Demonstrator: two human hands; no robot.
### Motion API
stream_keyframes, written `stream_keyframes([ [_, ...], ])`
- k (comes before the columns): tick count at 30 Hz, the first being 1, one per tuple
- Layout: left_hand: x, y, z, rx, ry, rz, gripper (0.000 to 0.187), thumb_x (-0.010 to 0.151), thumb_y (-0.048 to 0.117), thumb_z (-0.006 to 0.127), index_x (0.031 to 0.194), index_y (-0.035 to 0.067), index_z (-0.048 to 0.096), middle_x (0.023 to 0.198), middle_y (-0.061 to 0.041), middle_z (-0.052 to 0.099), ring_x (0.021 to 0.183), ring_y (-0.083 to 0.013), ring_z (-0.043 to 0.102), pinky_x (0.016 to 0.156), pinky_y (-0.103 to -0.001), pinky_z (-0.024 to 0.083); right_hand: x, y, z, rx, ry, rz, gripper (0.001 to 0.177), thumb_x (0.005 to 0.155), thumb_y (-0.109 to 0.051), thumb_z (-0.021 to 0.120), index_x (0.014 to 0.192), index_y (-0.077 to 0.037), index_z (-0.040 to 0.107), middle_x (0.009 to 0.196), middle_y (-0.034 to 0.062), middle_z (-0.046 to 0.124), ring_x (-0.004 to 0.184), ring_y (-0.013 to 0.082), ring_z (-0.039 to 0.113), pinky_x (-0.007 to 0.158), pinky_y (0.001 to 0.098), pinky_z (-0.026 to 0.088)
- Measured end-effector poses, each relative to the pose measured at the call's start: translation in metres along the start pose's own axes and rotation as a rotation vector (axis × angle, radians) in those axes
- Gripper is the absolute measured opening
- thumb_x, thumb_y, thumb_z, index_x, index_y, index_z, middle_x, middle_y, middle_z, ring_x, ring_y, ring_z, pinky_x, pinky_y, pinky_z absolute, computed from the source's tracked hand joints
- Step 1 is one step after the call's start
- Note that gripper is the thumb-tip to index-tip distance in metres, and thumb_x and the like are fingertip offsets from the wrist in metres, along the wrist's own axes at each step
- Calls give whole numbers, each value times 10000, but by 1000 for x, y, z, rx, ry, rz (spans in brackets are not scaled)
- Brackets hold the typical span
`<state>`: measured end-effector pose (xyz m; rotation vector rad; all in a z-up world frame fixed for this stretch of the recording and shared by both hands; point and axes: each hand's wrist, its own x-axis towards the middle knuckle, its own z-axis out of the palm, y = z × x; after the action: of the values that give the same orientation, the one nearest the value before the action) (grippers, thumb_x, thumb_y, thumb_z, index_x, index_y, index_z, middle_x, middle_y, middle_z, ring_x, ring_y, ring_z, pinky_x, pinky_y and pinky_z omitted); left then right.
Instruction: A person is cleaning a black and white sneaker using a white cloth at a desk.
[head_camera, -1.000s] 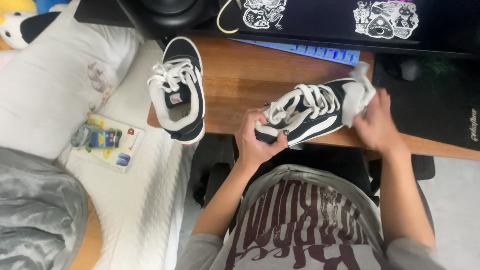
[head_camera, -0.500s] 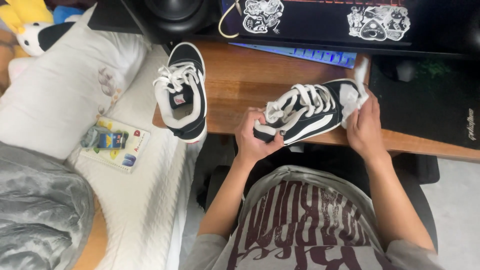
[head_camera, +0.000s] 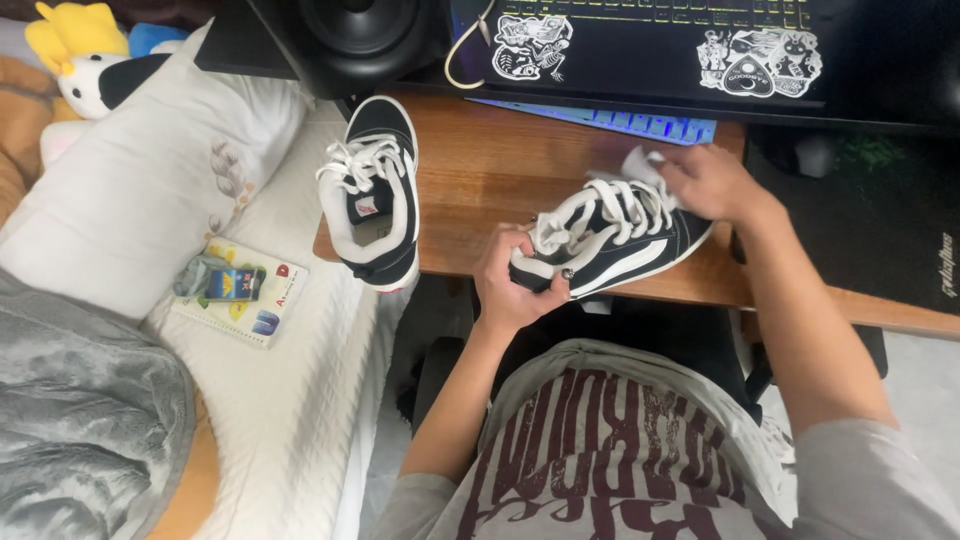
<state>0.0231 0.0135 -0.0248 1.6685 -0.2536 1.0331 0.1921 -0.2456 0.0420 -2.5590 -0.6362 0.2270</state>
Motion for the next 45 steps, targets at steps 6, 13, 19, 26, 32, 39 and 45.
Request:
stream_keyframes([
  [6, 1, 8, 3, 14, 26, -59, 445, 679, 391, 811, 858, 147, 485, 875, -74, 632, 923, -316, 716, 825, -395, 544, -6, -12, 6, -78, 29, -42, 402, 1005, -428, 458, 963, -138, 733, 955, 236, 747, 1027, 506, 670, 940, 620, 503],
  [13, 15, 36, -3, 169, -53, 34, 379, 768, 351, 703, 931, 97, 473, 889, -22, 537, 836, -185, 576, 714, -300, 478, -27, 60, 32, 90, 240, -56, 455, 1124, -341, 458, 824, -30, 601, 642, 117, 555, 585, 234, 466, 582, 436, 325],
  [19, 15, 38, -4, 170, -47, 35, 358, 769, 310, 709, 944, 94, 484, 900, -19, 542, 838, -178, 580, 706, -292, 480, -73, 54, 50, 160, 418, 47, 450, 1165, -376, 397, 958, 0, 532, 894, 172, 623, 854, 336, 573, 751, 510, 366],
  [26, 2, 10, 4, 5, 42, -2, 430, 730, 383, 790, 869, 143, 462, 830, -58, 576, 842, -276, 679, 831, -378, 541, -119, -37, 66, 75, 639, 54, 423, 1016, -36, 432, 1365, 189, 515, 1199, 450, 584, 1153, 607, 567, 977, 636, 472],
  [32, -3, -3, 3, 5, 20, 4, 448, 690, 381, 817, 853, 141, 475, 880, -64, 633, 902, -288, 702, 850, -375, 542, -142, -58, 90, -35, 666, -8, 499, 1010, 42, 420, 1464, 248, 396, 1400, 492, 459, 1315, 605, 442, 1109, 623, 381],
  [39, -3, 0, 1, -26, 4, -3, 423, 651, 328, 817, 839, 148, 483, 902, -72, 663, 929, -301, 723, 844, -374, 548, -111, -27, 69, 142, 586, 38, 525, 1088, -110, 330, 1530, 172, 339, 1451, 477, 423, 1289, 644, 442, 1054, 680, 388],
  [45, -4, -3, 1, -12, -3, -14, 424, 636, 323, 808, 828, 153, 471, 921, -75, 683, 927, -304, 727, 840, -374, 551, -34, 60, 50, 171, 480, -109, 205, 1146, -221, 517, 1081, -86, 657, 1009, 143, 657, 1025, 441, 662, 853, 519, 518],
])
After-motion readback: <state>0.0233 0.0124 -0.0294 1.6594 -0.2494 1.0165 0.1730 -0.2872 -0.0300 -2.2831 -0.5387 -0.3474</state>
